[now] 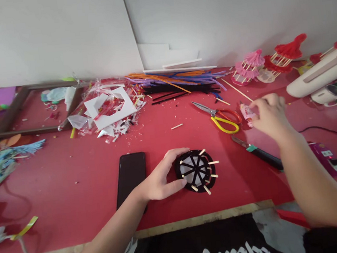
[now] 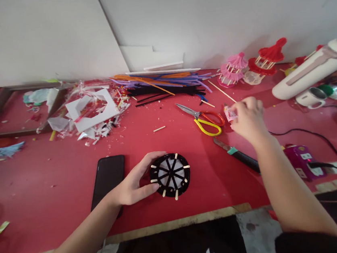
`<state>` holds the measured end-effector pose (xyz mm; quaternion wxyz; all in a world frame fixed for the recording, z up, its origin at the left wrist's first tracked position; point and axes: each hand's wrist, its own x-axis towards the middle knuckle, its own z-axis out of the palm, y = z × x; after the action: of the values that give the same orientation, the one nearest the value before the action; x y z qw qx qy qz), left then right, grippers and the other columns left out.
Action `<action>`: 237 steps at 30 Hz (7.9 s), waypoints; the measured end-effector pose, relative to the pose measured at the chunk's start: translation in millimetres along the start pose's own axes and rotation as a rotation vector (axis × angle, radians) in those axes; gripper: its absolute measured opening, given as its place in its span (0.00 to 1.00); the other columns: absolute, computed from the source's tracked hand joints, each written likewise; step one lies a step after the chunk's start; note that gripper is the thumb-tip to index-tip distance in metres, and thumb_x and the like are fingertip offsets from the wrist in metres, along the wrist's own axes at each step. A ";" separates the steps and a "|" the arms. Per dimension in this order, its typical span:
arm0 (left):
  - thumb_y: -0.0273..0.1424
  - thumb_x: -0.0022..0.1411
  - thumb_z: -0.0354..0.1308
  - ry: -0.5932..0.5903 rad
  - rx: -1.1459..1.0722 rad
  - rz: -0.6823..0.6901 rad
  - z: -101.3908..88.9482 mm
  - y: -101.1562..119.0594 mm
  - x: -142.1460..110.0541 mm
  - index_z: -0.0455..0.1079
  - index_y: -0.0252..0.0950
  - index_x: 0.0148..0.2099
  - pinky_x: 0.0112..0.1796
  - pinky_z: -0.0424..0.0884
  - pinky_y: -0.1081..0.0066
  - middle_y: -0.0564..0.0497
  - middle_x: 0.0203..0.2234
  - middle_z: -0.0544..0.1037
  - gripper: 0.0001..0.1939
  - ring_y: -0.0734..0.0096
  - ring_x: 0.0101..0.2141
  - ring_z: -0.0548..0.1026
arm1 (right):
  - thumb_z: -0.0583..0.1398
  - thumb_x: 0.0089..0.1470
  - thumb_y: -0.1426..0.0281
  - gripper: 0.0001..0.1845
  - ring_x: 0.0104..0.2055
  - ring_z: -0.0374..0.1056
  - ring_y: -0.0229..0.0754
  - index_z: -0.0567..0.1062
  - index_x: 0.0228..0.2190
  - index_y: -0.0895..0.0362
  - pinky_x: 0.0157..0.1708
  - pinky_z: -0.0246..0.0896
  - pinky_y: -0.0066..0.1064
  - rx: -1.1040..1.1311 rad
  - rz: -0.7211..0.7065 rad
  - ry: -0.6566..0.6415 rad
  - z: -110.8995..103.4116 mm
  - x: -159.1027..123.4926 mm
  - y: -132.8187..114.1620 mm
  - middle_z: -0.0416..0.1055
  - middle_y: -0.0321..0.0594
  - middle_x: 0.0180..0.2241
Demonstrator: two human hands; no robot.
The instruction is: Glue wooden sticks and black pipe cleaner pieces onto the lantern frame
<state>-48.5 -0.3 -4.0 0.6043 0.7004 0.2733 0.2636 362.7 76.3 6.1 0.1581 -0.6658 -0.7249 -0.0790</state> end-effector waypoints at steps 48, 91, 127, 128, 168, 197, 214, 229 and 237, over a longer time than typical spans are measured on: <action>0.34 0.58 0.64 0.173 0.028 -0.276 -15.9 25.4 53.3 0.74 0.34 0.46 0.32 0.74 0.72 0.49 0.30 0.81 0.15 0.70 0.31 0.78 | 0.64 0.53 0.75 0.04 0.35 0.76 0.40 0.79 0.30 0.53 0.36 0.68 0.30 0.798 -0.478 -0.436 -74.5 7.7 -171.3 0.81 0.35 0.33; 0.32 0.55 0.65 0.155 0.004 -0.263 -20.9 26.9 53.1 0.71 0.34 0.46 0.31 0.70 0.74 0.53 0.27 0.79 0.16 0.75 0.27 0.75 | 0.61 0.54 0.77 0.07 0.32 0.72 0.37 0.73 0.27 0.55 0.36 0.63 0.29 0.716 -0.528 -0.408 -63.0 -5.3 -175.8 0.77 0.35 0.29; 0.37 0.65 0.58 0.169 0.050 -0.246 -19.7 26.7 52.4 0.72 0.33 0.47 0.42 0.74 0.66 0.44 0.39 0.79 0.14 0.66 0.39 0.78 | 0.61 0.57 0.75 0.06 0.40 0.73 0.43 0.77 0.38 0.58 0.43 0.66 0.35 0.694 -0.609 -0.395 -67.5 -5.6 -176.4 0.79 0.40 0.37; 0.37 0.65 0.57 0.169 0.053 -0.246 -19.7 26.5 52.3 0.72 0.33 0.47 0.43 0.74 0.66 0.44 0.40 0.79 0.14 0.66 0.39 0.77 | 0.61 0.58 0.75 0.06 0.40 0.73 0.43 0.77 0.38 0.58 0.43 0.66 0.35 0.698 -0.610 -0.394 -67.6 -5.6 -176.2 0.79 0.41 0.37; 0.27 0.56 0.54 0.243 0.309 -0.272 -36.5 25.0 7.8 0.70 0.37 0.52 0.54 0.71 0.61 0.45 0.49 0.77 0.20 0.60 0.51 0.75 | 0.61 0.55 0.65 0.07 0.34 0.72 0.40 0.76 0.34 0.55 0.37 0.67 0.33 1.226 0.237 -0.798 -17.9 -63.0 -130.3 0.76 0.37 0.32; 0.46 0.60 0.60 0.312 0.084 -0.482 -24.6 26.1 25.3 0.77 0.36 0.33 0.39 0.71 0.68 0.50 0.29 0.81 0.17 0.65 0.33 0.76 | 0.69 0.45 0.56 0.17 0.31 0.68 0.35 0.77 0.27 0.58 0.35 0.62 0.30 1.408 0.386 -0.891 -0.1 -19.2 -159.5 0.74 0.35 0.27; 0.47 0.50 0.68 0.692 -0.146 -0.401 -31.2 8.3 35.1 0.76 0.35 0.41 0.40 0.71 0.69 0.49 0.34 0.80 0.23 0.69 0.35 0.75 | 0.72 0.38 0.49 0.26 0.20 0.61 0.32 0.72 0.25 0.56 0.18 0.56 0.27 1.600 0.634 -0.525 25.7 -15.1 -158.4 0.64 0.30 0.19; 0.41 0.56 0.62 0.720 -0.091 -0.308 -33.0 7.7 49.3 0.72 0.35 0.37 0.35 0.71 0.70 0.52 0.30 0.76 0.13 0.73 0.29 0.73 | 0.69 0.44 0.53 0.20 0.18 0.60 0.32 0.73 0.25 0.56 0.16 0.56 0.26 1.519 0.590 -0.247 26.3 -12.5 -167.2 0.64 0.29 0.18; 0.27 0.55 0.63 0.283 0.068 -0.021 -45.0 1.4 36.6 0.50 0.47 0.69 0.66 0.53 0.47 0.43 0.71 0.52 0.43 0.48 0.71 0.49 | 0.65 0.56 0.62 0.09 0.27 0.66 0.34 0.74 0.35 0.53 0.29 0.65 0.29 1.339 0.342 0.075 -0.6 -38.0 -163.5 0.71 0.33 0.28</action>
<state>-53.8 56.8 4.7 0.5383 0.6737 0.3718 0.3438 203.3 23.9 9.6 0.5703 -0.5268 -0.4963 0.3885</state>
